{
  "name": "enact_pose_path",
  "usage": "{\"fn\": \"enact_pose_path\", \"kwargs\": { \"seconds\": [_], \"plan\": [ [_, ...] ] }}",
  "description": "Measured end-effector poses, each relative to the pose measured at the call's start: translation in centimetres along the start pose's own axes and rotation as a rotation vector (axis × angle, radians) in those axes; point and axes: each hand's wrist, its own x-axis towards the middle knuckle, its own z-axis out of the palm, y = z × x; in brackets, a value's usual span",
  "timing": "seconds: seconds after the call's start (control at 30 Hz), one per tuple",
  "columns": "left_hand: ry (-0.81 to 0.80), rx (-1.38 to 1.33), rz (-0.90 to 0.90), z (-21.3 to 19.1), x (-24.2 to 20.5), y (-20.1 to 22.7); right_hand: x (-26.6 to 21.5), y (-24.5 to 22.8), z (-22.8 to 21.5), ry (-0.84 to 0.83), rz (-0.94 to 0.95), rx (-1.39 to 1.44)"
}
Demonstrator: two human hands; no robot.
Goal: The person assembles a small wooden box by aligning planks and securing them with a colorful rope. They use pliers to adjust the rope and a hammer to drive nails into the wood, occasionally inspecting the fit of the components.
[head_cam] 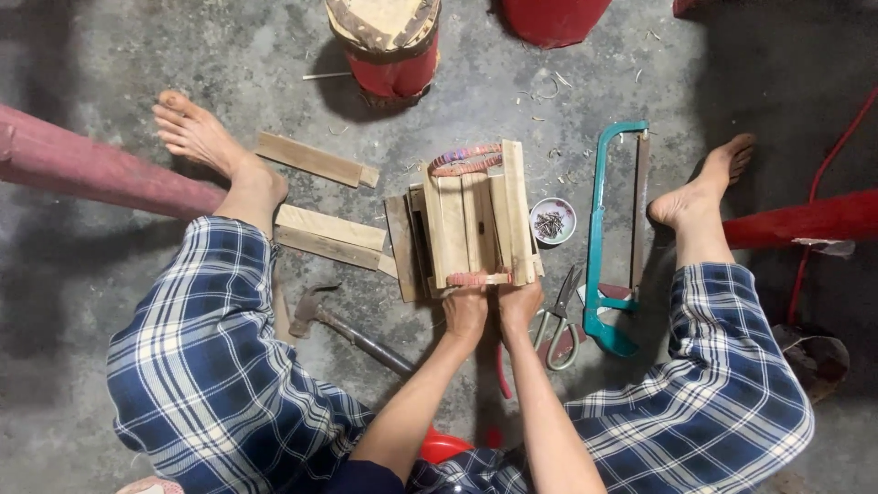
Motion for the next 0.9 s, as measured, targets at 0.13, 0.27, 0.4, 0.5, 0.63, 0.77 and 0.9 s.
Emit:
{"fn": "enact_pose_path", "kwargs": {
  "seconds": [0.13,0.27,0.4,0.5,0.63,0.77,0.9],
  "plan": [
    [0.083,-0.024,0.073,1.1,0.0,-0.6,0.0,0.3,0.0,-0.018,0.007,-0.025],
    [0.134,0.056,0.203,3.9,0.1,-2.6,-1.0,-1.4,-0.9,-0.015,0.039,-0.045],
    [0.200,0.140,0.298,3.0,0.0,-2.5,-0.8,-0.6,-1.2,-0.030,-0.024,-0.033],
    [0.196,0.182,0.302,3.3,-0.4,-2.8,-0.6,-0.1,-0.9,-0.039,-0.046,-0.004],
    [0.231,0.179,0.273,4.9,-0.3,-3.6,-1.1,-0.8,-1.5,-0.068,-0.040,-0.004],
    [0.254,0.140,0.282,8.2,-1.0,-6.4,-1.0,-0.5,-2.1,-0.147,-0.022,0.024],
    [0.269,0.133,0.277,8.2,-0.7,-6.4,-1.5,-2.2,-4.7,-0.211,0.021,0.044]
  ]
}}
